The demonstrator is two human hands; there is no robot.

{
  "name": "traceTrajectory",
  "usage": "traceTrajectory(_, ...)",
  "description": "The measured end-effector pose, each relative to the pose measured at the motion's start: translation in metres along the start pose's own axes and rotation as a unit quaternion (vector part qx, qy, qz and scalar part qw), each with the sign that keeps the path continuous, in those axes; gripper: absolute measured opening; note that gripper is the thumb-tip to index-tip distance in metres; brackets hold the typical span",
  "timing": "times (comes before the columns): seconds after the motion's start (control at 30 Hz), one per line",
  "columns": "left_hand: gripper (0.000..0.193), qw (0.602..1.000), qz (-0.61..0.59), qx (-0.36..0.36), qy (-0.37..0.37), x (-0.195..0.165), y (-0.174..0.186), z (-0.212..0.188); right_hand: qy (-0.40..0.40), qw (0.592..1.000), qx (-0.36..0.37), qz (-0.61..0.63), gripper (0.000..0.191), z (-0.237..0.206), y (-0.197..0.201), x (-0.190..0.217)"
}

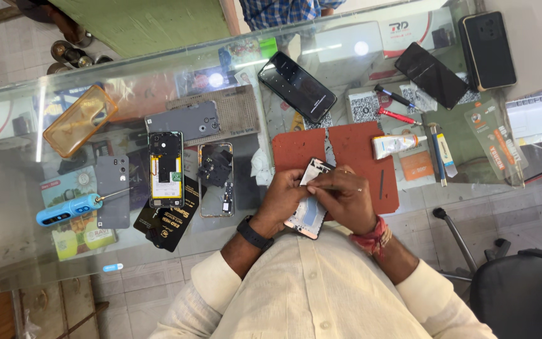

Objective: The person uses a metal tool to scrape adhesive or residue from the back of a disassembled smartphone. They then pick up a purple box and a gold-colored phone back cover, inspecting them briefly before placing them back on the counter.

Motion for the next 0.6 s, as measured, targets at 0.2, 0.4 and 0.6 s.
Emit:
traceTrajectory(0.2,0.027,0.999,0.039,-0.029,0.025,0.001,-0.002,0.0,-0.044,0.995,-0.073,-0.06,0.008,0.019,0.001,-0.012)
traceTrajectory(0.4,0.03,0.999,0.03,-0.006,-0.019,0.001,-0.002,0.0,-0.036,0.997,-0.049,-0.047,0.01,0.006,-0.003,-0.004)
traceTrajectory(0.6,0.028,0.999,0.03,-0.019,-0.002,0.002,-0.003,-0.001,-0.084,0.991,-0.106,-0.004,0.009,0.013,-0.009,-0.01)
Point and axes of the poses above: each hand's wrist, its own z-axis towards the middle knuckle, its own y-axis out of the back of the hand, x = y × z, the point moved 1 cm from there along z, towards the middle knuckle, and after that the axes turned 12 degrees about -x, right-handed, at the moved point
